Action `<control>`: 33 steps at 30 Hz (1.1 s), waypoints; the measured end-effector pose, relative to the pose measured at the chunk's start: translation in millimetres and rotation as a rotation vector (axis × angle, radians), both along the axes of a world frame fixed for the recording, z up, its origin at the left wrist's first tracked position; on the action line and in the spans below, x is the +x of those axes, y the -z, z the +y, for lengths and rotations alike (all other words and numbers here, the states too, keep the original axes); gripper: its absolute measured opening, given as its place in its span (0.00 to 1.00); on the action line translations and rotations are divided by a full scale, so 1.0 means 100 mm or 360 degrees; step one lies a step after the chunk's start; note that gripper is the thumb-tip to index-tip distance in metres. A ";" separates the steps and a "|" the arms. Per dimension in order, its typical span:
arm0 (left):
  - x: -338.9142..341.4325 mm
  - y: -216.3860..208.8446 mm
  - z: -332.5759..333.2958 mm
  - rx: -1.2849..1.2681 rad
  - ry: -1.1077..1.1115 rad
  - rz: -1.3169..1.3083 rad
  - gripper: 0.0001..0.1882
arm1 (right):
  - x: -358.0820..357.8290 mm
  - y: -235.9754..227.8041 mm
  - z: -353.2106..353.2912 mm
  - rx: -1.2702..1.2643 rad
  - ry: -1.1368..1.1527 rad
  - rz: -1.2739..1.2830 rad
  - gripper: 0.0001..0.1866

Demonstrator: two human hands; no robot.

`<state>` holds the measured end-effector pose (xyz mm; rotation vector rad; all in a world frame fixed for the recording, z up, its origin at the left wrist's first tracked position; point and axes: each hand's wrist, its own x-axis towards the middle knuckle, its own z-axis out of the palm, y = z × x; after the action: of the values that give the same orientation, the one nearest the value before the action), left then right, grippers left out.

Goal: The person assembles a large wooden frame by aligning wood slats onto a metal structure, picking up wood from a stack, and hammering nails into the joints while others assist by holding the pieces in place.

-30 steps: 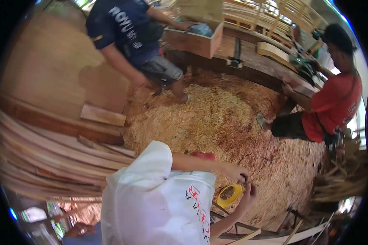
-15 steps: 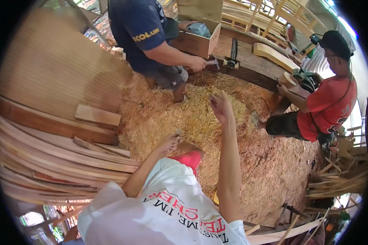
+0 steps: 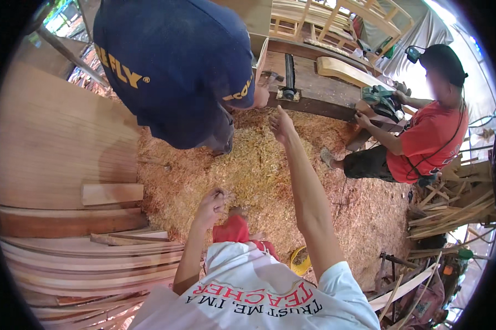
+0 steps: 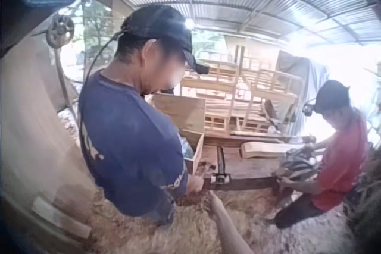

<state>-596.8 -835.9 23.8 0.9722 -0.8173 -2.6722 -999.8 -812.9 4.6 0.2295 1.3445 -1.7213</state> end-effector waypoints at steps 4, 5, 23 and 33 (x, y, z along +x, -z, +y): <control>0.22 0.01 -0.25 -0.0042 -0.0028 -0.0082 0.04 | -0.22 0.32 -0.25 0.0102 0.0027 -0.0005 0.54; 0.29 0.08 -0.29 -0.0072 -0.0051 -0.0117 0.04 | -0.28 0.40 -0.28 0.0126 0.0049 -0.0017 0.54; -2.33 -0.15 -1.90 -0.1747 0.2747 0.0079 0.11 | 0.56 0.18 -0.61 -0.0871 0.0812 -0.0213 0.17; -1.74 -1.35 -0.66 -0.0364 0.2121 0.0341 0.05 | 1.01 0.20 -0.35 -0.0936 0.1231 -0.0075 0.11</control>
<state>-770.4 -901.8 158.8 -0.0634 -2.2128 -3.3445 -898.3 -848.3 -15.1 0.4856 0.6771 -2.6481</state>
